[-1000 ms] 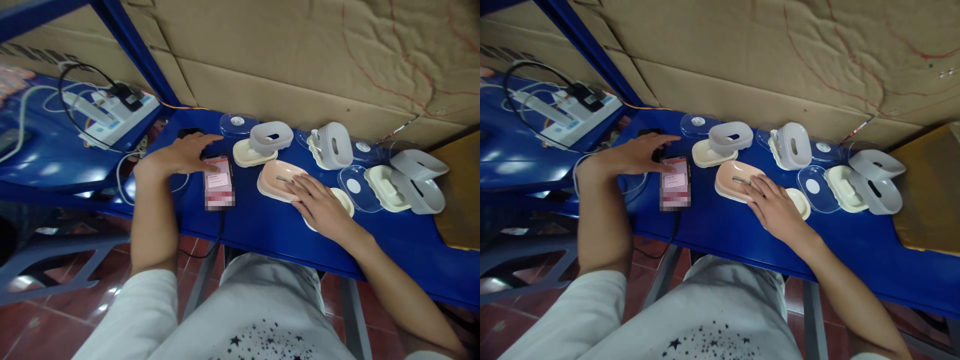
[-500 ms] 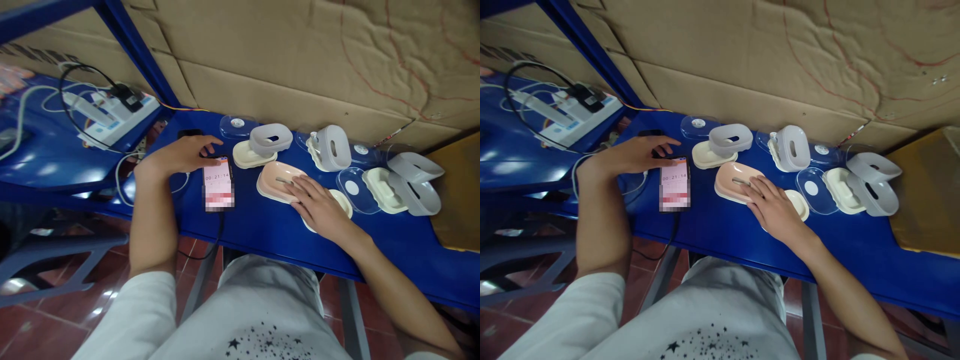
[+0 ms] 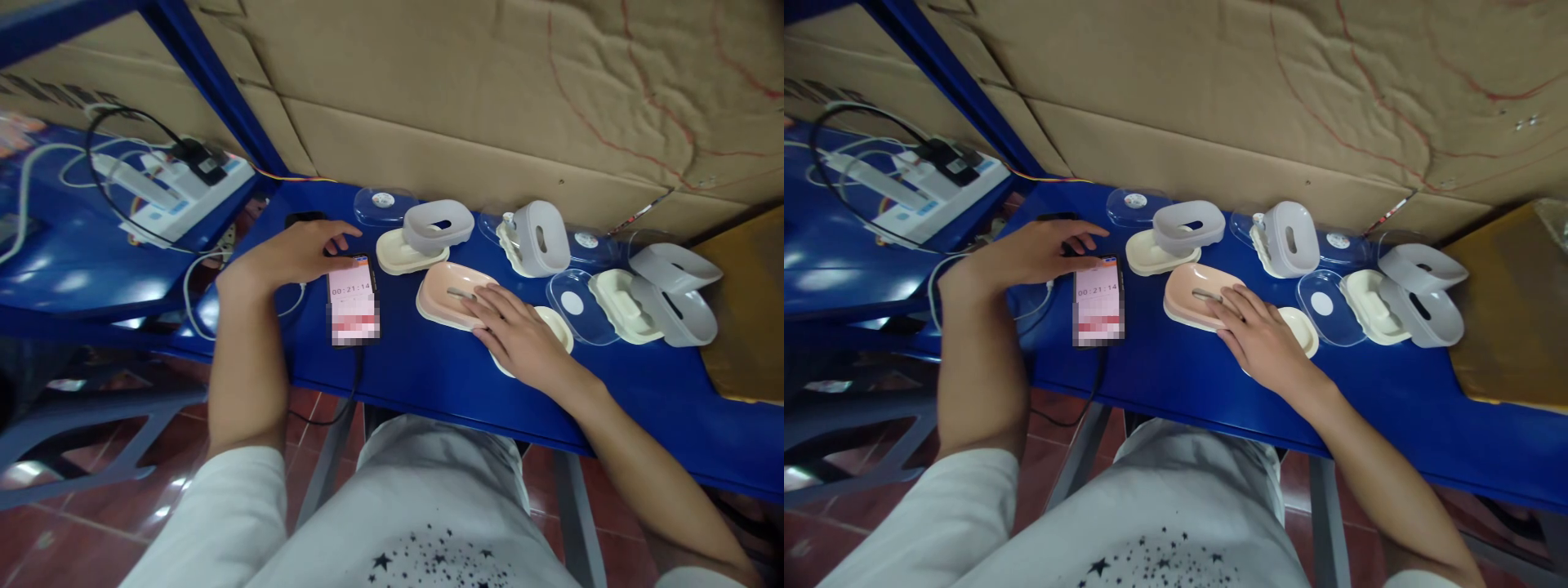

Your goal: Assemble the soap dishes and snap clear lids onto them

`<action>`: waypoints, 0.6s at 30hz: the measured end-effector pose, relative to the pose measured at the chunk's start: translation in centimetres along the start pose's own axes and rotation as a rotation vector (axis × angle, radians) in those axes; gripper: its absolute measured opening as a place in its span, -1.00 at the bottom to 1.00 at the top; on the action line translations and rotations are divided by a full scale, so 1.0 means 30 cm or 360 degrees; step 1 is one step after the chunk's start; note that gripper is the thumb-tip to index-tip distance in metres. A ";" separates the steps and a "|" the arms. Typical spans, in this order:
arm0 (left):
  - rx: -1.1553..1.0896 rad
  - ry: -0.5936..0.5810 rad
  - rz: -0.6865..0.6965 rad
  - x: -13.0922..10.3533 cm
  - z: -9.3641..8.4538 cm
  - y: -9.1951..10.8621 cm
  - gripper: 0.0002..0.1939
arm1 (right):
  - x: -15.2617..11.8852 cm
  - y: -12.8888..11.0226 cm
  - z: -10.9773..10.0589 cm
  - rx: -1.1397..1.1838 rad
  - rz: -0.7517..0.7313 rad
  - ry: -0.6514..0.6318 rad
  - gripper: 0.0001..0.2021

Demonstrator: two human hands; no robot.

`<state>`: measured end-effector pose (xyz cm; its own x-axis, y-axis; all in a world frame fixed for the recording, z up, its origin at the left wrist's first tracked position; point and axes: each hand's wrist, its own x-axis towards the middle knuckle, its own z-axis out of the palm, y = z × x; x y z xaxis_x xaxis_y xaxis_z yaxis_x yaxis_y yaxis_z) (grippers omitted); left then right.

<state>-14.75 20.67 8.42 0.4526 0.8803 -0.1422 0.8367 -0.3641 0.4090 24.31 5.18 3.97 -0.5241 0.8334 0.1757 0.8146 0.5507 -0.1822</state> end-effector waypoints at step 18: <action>-0.0018 0.0277 0.0873 -0.043 0.126 0.328 -0.59 | 0.007 -0.016 -0.029 -0.0114 -0.0198 0.0013 -0.46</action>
<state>-5.92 14.80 9.22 0.7612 0.6011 0.2435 0.4901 -0.7791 0.3909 24.04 5.06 4.94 -0.6204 0.7581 0.2009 0.7591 0.6448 -0.0892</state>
